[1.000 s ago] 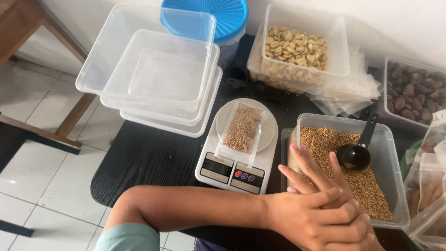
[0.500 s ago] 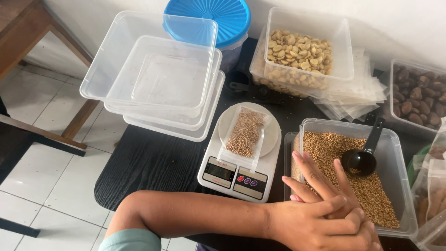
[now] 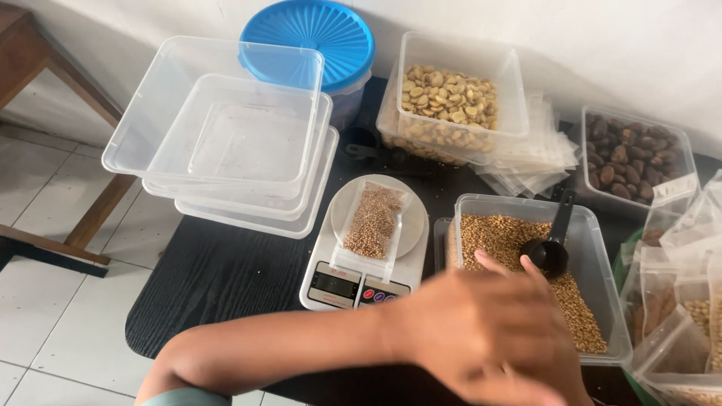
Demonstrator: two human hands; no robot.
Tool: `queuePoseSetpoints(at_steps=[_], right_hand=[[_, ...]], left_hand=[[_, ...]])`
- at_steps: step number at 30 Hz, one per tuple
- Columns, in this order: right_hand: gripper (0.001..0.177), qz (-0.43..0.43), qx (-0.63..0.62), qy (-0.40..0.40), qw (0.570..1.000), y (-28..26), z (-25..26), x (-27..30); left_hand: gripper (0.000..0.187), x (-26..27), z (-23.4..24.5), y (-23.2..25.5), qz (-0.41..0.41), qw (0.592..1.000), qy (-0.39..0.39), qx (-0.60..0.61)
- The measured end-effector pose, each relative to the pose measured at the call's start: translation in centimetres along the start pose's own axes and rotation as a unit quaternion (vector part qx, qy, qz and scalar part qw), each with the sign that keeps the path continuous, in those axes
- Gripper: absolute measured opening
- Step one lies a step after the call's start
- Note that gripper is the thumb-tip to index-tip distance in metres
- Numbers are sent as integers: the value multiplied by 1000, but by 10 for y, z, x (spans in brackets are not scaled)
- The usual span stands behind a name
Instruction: Filling small plastic bags with grains using a spoon, weighing them on a digital scale, and sealing the bags.
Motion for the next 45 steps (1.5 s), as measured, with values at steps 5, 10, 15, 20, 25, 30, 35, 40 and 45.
queuePoseSetpoints(at_steps=[5,10,15,20,25,30,35,40,45], right_hand=[[12,92,111,150,978,-42,41,-12],[11,98,122,170,973,-45,46,-9],[11,100,119,176,972,-43,46,-3],[10,100,107,185,972,-44,49,1],[8,94,99,189,973,-46,51,5],[8,87,74,186,976,-43,49,7],[5,90,59,193,975,-41,50,7],[36,111,62,164,978,-47,49,8],[54,126,21,105,986,-74,47,6]], left_hand=[[43,13,75,-73,262,936,-21,-235],[45,85,43,-149,424,789,-294,-334],[77,97,45,-156,538,726,-378,-202],[71,99,41,-158,535,725,-404,-156],[60,102,59,-153,540,750,-344,-167],[28,97,99,-99,590,747,-268,-149],[24,85,123,-10,569,807,-111,-112],[34,131,95,32,543,810,219,-20],[32,164,45,49,482,737,470,58]])
Point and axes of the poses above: each hand's wrist, its own x-axis away from the middle knuckle, its own z-axis out of the back of the hand, y = z × x, the point moved 9 cm from there along -x, towards the middle knuckle, and after that the axes turned 5 degrees about -y, right-handed, at the moved point
